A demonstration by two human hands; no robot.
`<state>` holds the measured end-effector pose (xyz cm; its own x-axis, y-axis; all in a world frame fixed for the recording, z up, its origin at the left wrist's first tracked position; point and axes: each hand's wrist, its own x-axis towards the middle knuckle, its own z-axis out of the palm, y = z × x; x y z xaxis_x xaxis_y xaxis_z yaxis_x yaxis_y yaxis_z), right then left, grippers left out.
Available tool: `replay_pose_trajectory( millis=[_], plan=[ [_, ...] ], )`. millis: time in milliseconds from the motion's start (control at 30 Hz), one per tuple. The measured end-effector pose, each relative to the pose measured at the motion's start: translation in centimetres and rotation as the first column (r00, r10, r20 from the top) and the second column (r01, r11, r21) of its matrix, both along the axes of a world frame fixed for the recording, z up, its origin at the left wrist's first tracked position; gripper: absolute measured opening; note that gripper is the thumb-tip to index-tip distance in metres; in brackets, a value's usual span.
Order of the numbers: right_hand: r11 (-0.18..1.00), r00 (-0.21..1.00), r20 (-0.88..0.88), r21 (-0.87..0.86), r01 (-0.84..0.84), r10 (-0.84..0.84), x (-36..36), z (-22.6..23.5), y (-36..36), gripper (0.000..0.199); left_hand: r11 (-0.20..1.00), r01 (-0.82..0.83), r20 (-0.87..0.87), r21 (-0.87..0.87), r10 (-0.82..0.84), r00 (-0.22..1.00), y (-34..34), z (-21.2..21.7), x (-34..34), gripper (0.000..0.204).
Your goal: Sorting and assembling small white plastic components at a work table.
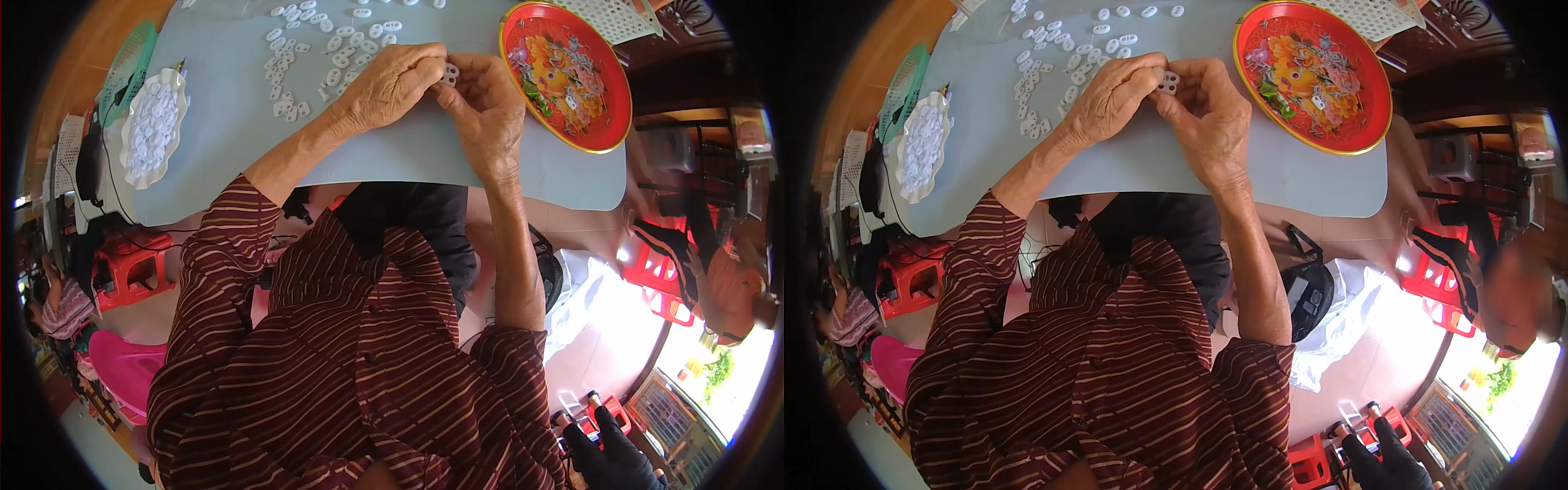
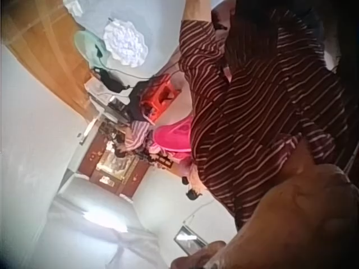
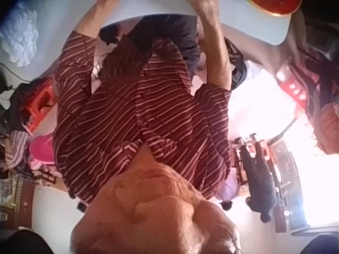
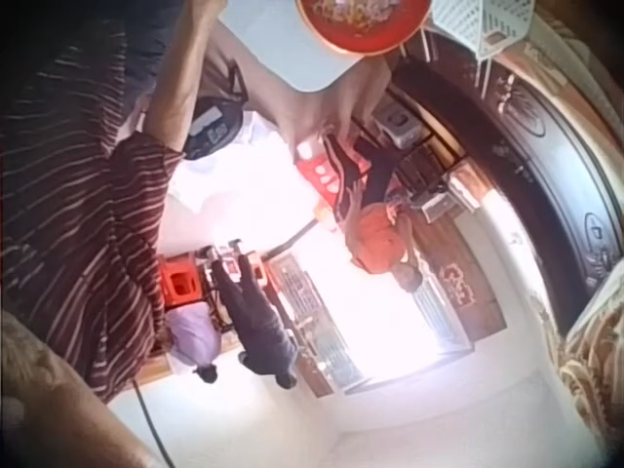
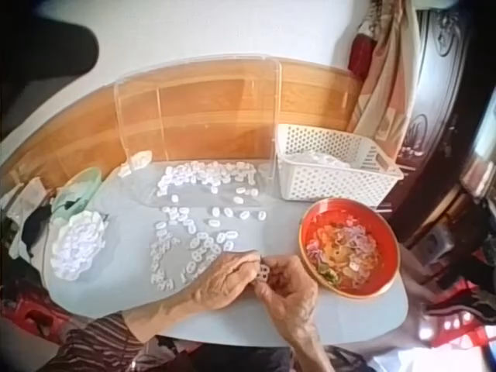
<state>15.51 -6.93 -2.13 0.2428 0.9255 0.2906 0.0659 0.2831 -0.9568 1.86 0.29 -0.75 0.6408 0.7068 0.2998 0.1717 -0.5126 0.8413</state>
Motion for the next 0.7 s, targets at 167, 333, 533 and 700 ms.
replay_pose_trajectory(
  millis=[167, 333, 533, 700],
  plan=[
    [0.999, 0.988, 0.148, -0.006, 0.051, -0.050, -0.4, 0.6, -0.5, 0.024, 0.999, 0.032, -0.039, 0.027, -0.030, 0.999, 0.0, 0.0, -0.3, 0.022],
    [0.997, 0.955, 0.287, -0.002, 0.082, -0.078, -0.4, 1.0, -0.8, 0.021, 0.998, 0.062, -0.024, 0.015, -0.062, 0.998, -0.3, -0.1, -0.3, 0.028],
    [0.998, 0.960, 0.273, -0.011, 0.068, -0.063, -0.4, 1.1, -1.2, 0.017, 0.936, 0.109, -0.048, 0.334, -0.099, 0.994, -0.5, -0.7, -0.6, 0.010],
    [0.998, 0.942, 0.331, -0.015, 0.063, -0.054, -0.3, 1.3, -1.4, 0.015, 0.942, 0.143, -0.035, 0.304, -0.139, 0.990, -0.3, -1.0, -0.8, 0.011]
  ],
)
